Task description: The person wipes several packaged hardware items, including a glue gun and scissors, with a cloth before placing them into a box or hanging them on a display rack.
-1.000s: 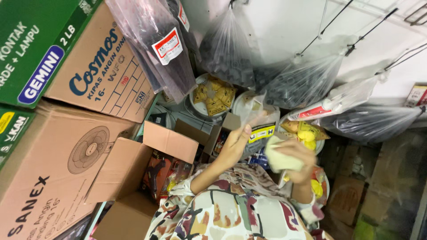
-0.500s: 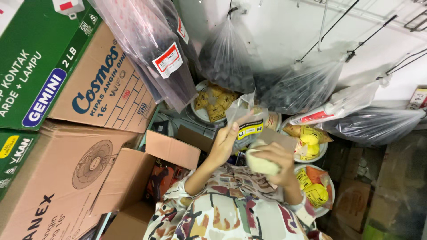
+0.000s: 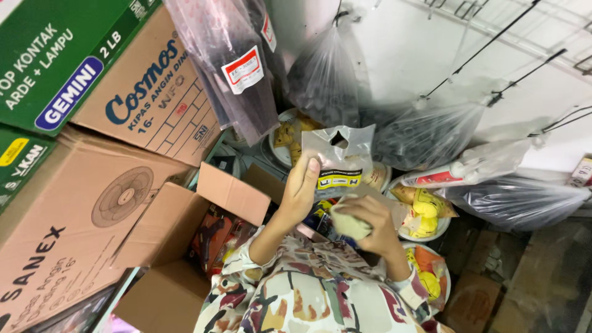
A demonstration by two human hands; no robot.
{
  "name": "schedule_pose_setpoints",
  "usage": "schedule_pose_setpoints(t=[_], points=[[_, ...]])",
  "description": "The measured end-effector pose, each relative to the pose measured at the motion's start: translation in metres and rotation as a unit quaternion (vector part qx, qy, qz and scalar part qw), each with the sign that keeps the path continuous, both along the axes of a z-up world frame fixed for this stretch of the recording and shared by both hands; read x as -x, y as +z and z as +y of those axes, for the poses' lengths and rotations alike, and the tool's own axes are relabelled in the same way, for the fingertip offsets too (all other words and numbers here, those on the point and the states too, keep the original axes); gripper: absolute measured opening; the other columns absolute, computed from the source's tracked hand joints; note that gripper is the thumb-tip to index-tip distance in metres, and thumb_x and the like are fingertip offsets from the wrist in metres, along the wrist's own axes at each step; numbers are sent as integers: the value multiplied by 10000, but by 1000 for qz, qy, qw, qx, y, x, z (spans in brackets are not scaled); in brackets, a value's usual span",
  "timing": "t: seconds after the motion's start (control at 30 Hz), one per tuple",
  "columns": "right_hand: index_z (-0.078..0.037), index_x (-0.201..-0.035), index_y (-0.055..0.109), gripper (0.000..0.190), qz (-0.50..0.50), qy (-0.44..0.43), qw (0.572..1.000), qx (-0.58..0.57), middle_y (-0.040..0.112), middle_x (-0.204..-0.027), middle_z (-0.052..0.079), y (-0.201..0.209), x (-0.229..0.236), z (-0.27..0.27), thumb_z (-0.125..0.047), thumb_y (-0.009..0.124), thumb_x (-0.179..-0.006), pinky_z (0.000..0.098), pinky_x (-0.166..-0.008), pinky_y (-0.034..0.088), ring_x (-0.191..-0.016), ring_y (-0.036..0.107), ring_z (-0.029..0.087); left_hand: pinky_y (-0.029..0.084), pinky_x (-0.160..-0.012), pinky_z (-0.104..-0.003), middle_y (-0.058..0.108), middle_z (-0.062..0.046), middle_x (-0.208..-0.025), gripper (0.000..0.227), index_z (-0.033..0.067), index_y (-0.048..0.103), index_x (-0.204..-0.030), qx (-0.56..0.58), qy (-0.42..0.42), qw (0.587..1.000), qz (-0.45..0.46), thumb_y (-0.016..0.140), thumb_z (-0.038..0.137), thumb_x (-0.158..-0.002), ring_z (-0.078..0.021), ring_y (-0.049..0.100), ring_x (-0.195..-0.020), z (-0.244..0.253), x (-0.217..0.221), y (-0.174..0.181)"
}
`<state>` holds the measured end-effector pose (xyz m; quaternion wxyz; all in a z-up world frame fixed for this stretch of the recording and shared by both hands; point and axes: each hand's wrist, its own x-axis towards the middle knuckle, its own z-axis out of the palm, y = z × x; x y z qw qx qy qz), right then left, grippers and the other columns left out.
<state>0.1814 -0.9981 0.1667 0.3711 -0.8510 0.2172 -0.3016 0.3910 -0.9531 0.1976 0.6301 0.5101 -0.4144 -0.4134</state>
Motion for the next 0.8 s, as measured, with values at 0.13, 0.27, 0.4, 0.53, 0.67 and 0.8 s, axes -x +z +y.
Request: schedule_pose_setpoints(t=[0.13, 0.27, 0.4, 0.53, 0.67, 0.8], points=[[-54, -1101, 695, 435, -157, -58, 986, 5, 703, -1144, 140, 9, 16, -9, -264, 727, -721, 386, -913, 549, -1026, 696, 289, 490, -940, -286, 625, -55, -1046, 346, 1, 614, -1085, 104, -11, 993, -49, 431, 282, -1171, -121, 598, -1020, -7, -10, 16], [-81, -1103, 675, 416, -190, -115, 965, 138, 700, -1160, 165, 26, 5, -15, -257, 751, -734, 396, -903, 509, -1010, 668, 294, 489, -910, -255, 611, -52, -1054, 283, -39, 724, -1065, 74, -30, 997, 8, 569, 197, -1091, -122, 606, -1021, -17, -12, 14], [-52, -1140, 723, 536, -49, -36, 986, 152, 677, -1261, 188, 28, -35, -40, -229, 762, -636, 401, -883, 488, -1007, 624, 321, 462, -773, -239, 615, -48, -947, 207, -27, 762, -1090, 56, -12, 998, -21, 665, 144, -1024, -121, 574, -883, -33, -29, 3], [-66, -1273, 618, 655, 21, -5, 998, 62, 623, -1289, 159, 25, -50, -56, -198, 737, -642, 395, -996, 461, -1168, 604, 328, 493, -786, -232, 673, -31, -954, 173, -11, 760, -1066, 74, 17, 997, -14, 677, 125, -999, -101, 622, -886, -57, -61, 4], [-9, -1452, 441, 899, -82, 94, 980, -153, 543, -1245, 108, 17, -62, -96, -481, 775, -763, 340, -1022, 436, -1194, 545, 238, 478, -779, -231, 702, -30, -936, 132, -14, 767, -1062, 108, 61, 992, 22, 704, 82, -997, -79, 612, -869, -89, -107, 27], [30, -1533, 512, 1077, -167, 18, 936, -311, 664, -969, 68, 21, -108, -138, -756, 699, -821, 304, -864, 498, -920, 617, 166, 404, -670, -226, 651, -19, -844, 116, -16, 784, -1055, 110, 62, 992, -12, 720, 49, -983, -62, 541, -762, -113, -146, 62]])
